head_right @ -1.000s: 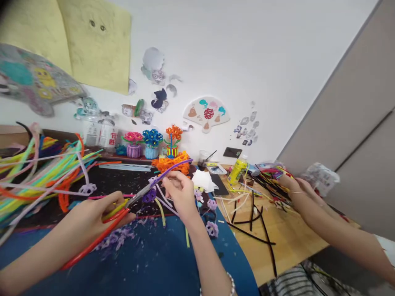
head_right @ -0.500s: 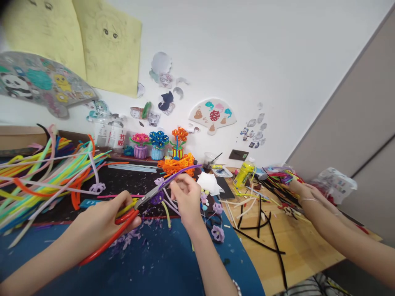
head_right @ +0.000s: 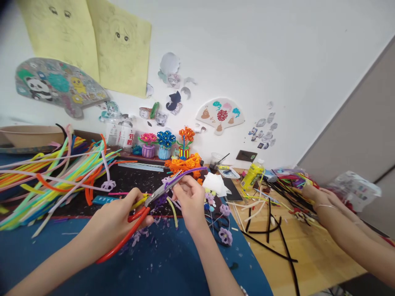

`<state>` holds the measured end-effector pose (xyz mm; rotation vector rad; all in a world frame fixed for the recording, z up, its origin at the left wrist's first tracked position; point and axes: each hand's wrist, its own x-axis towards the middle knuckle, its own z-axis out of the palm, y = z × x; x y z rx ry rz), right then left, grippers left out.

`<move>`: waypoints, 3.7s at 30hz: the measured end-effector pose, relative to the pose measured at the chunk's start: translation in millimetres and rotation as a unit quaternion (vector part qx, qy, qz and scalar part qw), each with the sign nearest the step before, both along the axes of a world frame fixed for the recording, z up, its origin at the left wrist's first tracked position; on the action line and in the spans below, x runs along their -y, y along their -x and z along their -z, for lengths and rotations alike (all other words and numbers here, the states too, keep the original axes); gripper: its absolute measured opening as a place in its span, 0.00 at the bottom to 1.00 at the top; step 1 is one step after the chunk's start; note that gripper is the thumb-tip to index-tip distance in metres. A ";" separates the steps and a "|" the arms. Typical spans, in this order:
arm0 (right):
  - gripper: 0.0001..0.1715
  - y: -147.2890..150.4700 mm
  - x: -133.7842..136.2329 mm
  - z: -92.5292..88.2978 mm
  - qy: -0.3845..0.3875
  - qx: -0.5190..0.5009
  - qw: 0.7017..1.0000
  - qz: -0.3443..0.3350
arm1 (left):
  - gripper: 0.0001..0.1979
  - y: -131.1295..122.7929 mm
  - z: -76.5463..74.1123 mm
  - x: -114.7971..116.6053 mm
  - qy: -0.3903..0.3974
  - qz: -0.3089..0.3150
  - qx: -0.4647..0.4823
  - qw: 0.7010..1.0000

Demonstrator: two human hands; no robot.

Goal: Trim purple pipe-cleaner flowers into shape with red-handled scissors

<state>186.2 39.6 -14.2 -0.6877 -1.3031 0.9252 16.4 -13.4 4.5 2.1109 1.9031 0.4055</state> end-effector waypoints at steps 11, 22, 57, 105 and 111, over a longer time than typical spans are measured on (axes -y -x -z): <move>0.05 0.1 -3.5 3.8 -0.002 0.000 1.000 -0.009 | 0.15 3.7 1.6 -1.0 -0.032 0.010 -0.012 0.999; 0.05 -3.3 -2.3 3.5 -0.009 0.037 0.999 -0.006 | 0.15 6.0 0.2 0.1 -0.031 0.002 -0.035 0.999; 0.05 -3.0 1.3 3.3 -0.016 0.089 0.996 -0.010 | 0.16 3.1 -2.2 0.6 0.017 0.006 -0.029 0.999; 0.05 -2.7 8.3 -4.3 -0.010 0.134 0.990 -0.047 | 0.16 4.5 6.2 -5.1 -0.024 -0.005 -0.076 0.997; 0.07 -7.9 0.7 -3.2 -0.019 0.125 0.991 -0.041 | 0.16 9.4 7.1 -6.9 -0.026 -0.008 -0.067 0.997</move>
